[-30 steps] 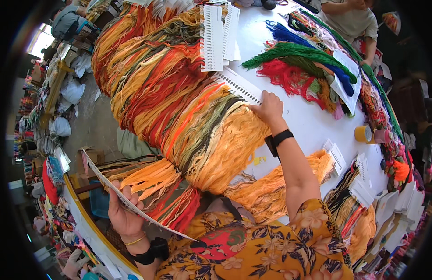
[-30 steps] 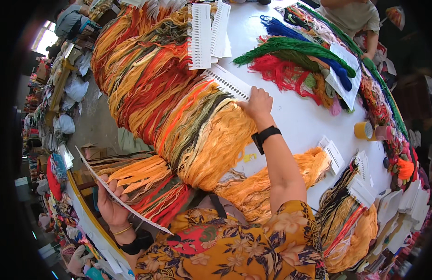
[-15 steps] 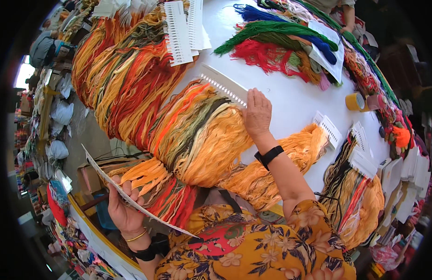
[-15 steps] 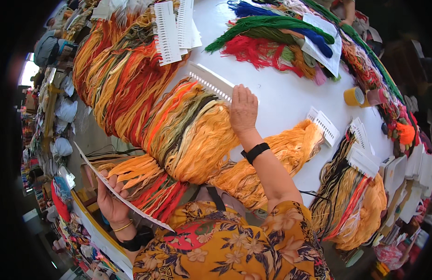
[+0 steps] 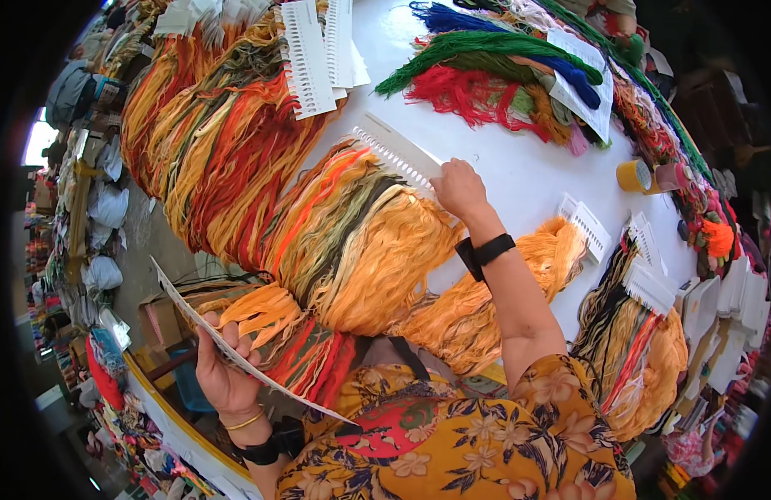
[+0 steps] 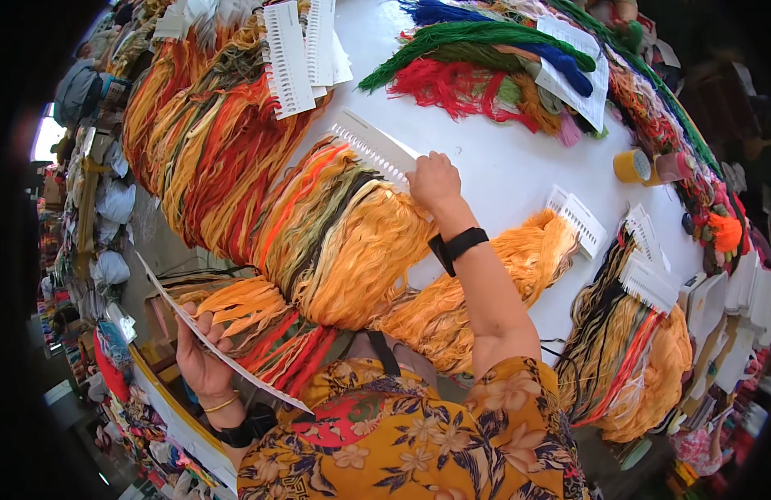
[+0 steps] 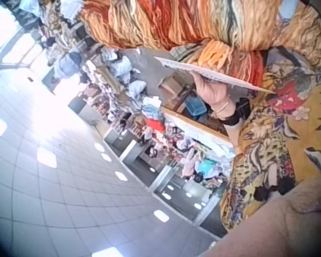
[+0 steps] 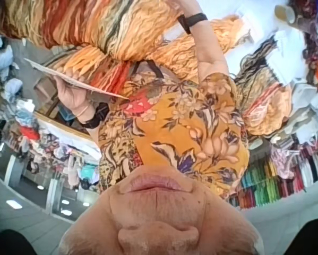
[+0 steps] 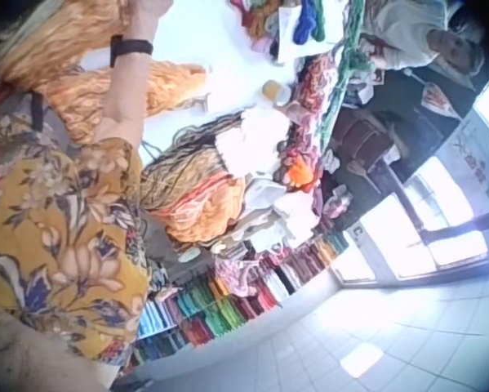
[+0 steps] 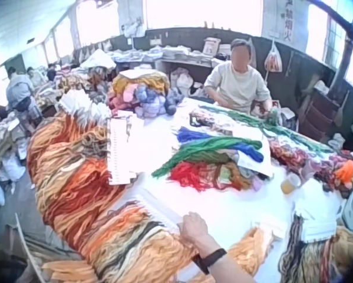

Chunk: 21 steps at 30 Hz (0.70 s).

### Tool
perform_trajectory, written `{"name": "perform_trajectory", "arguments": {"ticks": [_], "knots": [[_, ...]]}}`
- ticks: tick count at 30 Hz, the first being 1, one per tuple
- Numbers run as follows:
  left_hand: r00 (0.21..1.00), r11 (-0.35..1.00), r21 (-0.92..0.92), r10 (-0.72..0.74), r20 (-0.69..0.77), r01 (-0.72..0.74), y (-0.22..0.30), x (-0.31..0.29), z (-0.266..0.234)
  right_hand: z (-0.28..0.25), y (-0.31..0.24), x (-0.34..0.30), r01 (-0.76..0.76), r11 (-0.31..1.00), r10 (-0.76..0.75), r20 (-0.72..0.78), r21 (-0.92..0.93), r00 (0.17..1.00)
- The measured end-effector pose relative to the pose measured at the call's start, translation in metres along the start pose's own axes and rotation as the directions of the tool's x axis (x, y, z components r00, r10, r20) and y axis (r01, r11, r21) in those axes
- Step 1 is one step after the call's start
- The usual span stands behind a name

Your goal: The person sorts through bundles of embroidery thread by hand, lifting and flipping through white cardboard organizers to compare the attached strands. They move the thread bundles across the table, occasionally holding two organizers together to check the colors before placing them back down.

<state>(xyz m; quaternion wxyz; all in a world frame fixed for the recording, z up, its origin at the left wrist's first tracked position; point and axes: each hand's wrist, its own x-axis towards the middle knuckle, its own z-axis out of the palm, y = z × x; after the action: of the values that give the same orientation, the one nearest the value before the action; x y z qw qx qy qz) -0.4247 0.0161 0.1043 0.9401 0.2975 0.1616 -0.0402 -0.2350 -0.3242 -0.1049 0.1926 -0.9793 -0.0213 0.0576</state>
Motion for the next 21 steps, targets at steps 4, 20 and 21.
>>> {"name": "perform_trajectory", "arguments": {"ticks": [4,20,21], "knots": [[1.0,1.0,0.002,0.005,-0.01,-0.005,0.001,0.0,-0.004,-0.005,-0.004,-0.003,-0.068,0.996,0.059,0.149,0.059,0.987],[1.0,1.0,0.013,-0.018,-0.021,0.019,-0.007,0.004,-0.003,-0.017,-0.072,-0.046,0.245,0.967,-0.252,-0.357,-0.067,0.899],[1.0,1.0,0.014,-0.011,-0.022,0.011,-0.008,0.004,-0.002,-0.016,-0.072,-0.043,0.266,0.96,-0.279,-0.366,-0.086,0.888]]}}
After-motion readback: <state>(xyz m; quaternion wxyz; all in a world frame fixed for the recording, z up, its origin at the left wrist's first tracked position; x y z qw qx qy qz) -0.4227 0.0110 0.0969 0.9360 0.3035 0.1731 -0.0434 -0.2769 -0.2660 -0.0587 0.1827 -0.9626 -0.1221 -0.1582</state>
